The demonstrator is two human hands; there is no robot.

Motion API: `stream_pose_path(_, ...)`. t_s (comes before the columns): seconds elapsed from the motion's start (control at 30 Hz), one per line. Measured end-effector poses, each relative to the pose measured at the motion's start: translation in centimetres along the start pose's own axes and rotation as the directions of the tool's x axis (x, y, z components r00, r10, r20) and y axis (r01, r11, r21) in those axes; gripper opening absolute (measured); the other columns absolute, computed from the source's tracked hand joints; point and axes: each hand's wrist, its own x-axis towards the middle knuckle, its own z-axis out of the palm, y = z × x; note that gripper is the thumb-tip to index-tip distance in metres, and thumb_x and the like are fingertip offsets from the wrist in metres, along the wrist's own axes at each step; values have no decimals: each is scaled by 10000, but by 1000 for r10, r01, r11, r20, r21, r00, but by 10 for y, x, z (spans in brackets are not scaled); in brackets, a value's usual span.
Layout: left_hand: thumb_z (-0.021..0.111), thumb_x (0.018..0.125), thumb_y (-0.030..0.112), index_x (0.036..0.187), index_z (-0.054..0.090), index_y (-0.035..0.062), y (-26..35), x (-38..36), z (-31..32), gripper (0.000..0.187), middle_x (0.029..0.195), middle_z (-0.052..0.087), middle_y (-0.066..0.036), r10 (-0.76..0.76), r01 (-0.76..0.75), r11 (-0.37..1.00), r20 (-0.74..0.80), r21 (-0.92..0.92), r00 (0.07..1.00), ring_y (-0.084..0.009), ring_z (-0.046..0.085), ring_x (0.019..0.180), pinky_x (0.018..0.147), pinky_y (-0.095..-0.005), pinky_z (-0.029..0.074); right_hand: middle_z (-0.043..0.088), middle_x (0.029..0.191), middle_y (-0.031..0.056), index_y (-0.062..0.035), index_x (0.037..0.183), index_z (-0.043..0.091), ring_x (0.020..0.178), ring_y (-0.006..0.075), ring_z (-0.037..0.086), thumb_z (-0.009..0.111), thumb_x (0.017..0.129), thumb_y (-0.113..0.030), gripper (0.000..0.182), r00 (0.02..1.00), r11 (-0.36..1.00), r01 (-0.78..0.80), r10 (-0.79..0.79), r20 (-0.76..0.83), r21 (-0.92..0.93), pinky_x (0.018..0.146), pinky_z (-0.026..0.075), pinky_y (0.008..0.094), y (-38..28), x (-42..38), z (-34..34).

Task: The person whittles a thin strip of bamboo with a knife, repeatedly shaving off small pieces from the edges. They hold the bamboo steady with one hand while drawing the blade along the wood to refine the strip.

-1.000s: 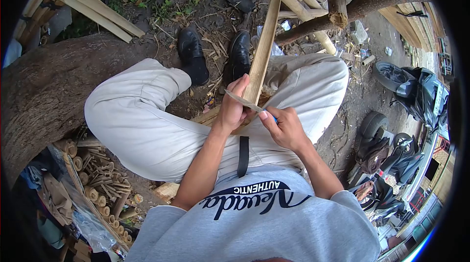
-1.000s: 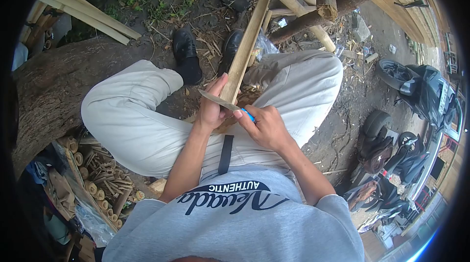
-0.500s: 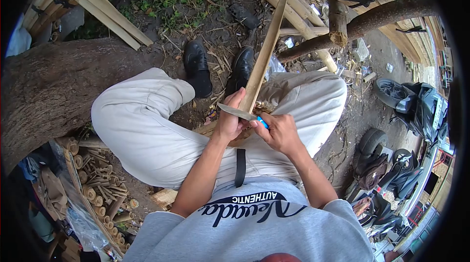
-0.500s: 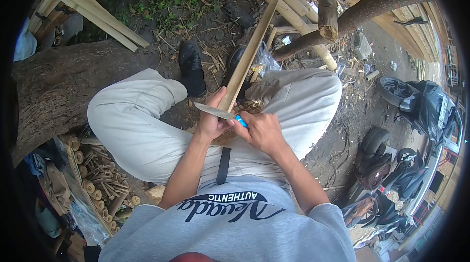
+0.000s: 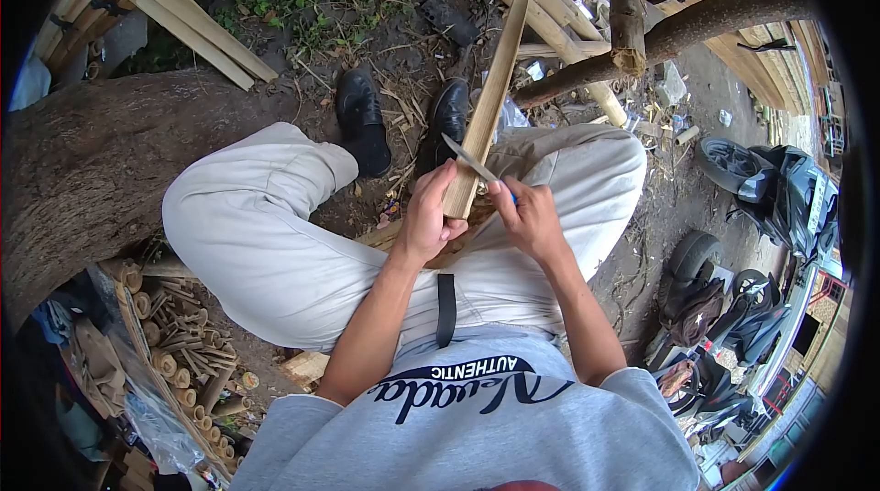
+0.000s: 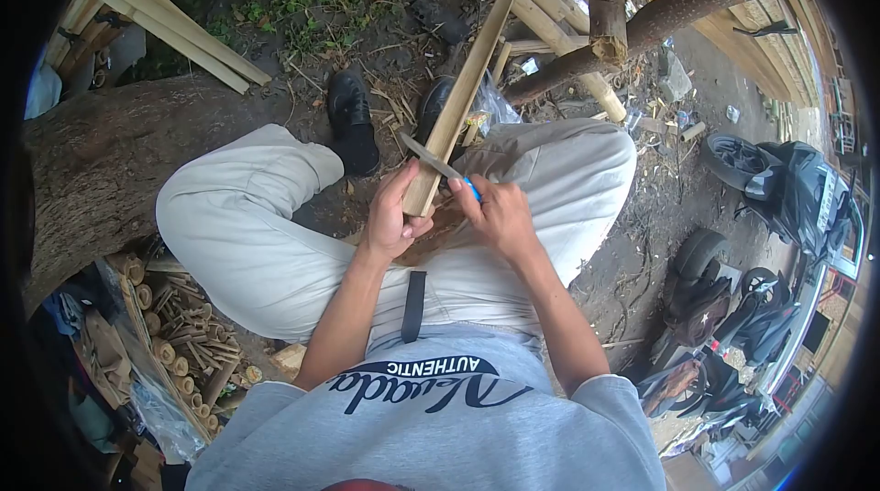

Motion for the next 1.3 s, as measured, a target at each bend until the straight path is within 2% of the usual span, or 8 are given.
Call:
stream_pose_path(0.3, 456, 1052, 405, 896, 603, 43, -1, -1, -7, 420, 533, 447, 3, 22, -22, 1000, 3, -6, 1000, -56, 309, 331, 318, -223, 212, 562, 577, 218, -30, 716, 585, 568, 443, 587, 573, 994, -414, 474, 975, 987, 158, -162, 150, 39, 529, 457, 497, -27, -27, -4)
stream_pose_path(0.37, 453, 1051, 414, 887, 604, 45, -3, -1, -11, 431, 522, 446, 1, -15, 32, 990, 120, -140, 993, -56, 313, 330, 318, -220, 218, 460, 554, 218, 35, 715, 536, 481, 380, 433, 559, 1015, -282, 437, 999, 996, 44, -44, -1, 82, 501, 397, 428, -17, -10, -2)
stream_pose_path(0.4, 448, 1054, 412, 888, 604, 48, -2, -1, -11, 429, 523, 445, -1, -30, 40, 994, 94, -99, 995, -54, 317, 331, 317, -215, 223, 554, 575, 219, -20, 708, 587, 558, 444, 568, 574, 997, -402, 479, 1000, 998, -17, 17, 1, 59, 527, 443, 488, -11, -1, -4)
stream_pose_path(0.7, 425, 1062, 418, 876, 590, 61, -6, 0, -9, 435, 515, 457, 33, -56, 55, 998, -21, -40, 998, -44, 295, 314, 307, -208, 222, 538, 577, 216, -28, 718, 589, 551, 435, 560, 581, 995, -389, 455, 990, 983, 96, -110, 86, 159, 533, 443, 473, -25, -23, 1)
stream_pose_path(0.77, 393, 1078, 394, 845, 572, 67, -6, 1, -12, 439, 534, 458, 32, -4, 34, 990, 216, -135, 976, -34, 285, 321, 308, -210, 216, 549, 583, 212, -33, 734, 599, 546, 428, 562, 587, 991, -383, 434, 1000, 992, -25, 25, 1, 124, 534, 444, 471, -25, -11, -1)
stream_pose_path(0.9, 366, 1090, 376, 881, 545, 71, -5, 2, -14, 411, 500, 410, 21, -16, 29, 998, 215, -61, 976, -54, 290, 334, 330, -202, 219, 479, 562, 212, 17, 732, 574, 512, 412, 507, 556, 1020, -327, 449, 983, 978, 155, -167, 80, 142, 519, 426, 436, -39, -32, 3)
stream_pose_path(1.03, 414, 1075, 410, 831, 517, 96, -14, 2, -13, 411, 531, 438, 34, 43, -26, 998, 342, -55, 939, -44, 306, 355, 333, -210, 232, 577, 559, 185, -61, 759, 631, 566, 417, 611, 593, 979, -428, 430, 999, 999, 45, -45, -4, 4, 518, 471, 475, -33, -14, -2)
stream_pose_path(1.3, 450, 1069, 347, 806, 518, 103, -15, -1, -7, 365, 560, 442, 34, 18, -29, 998, 207, 52, 978, -44, 338, 394, 359, -214, 243, 506, 552, 217, -15, 754, 613, 510, 418, 541, 575, 1003, -364, 430, 978, 982, 181, -175, 112, -51, 503, 428, 460, -33, -23, -14)
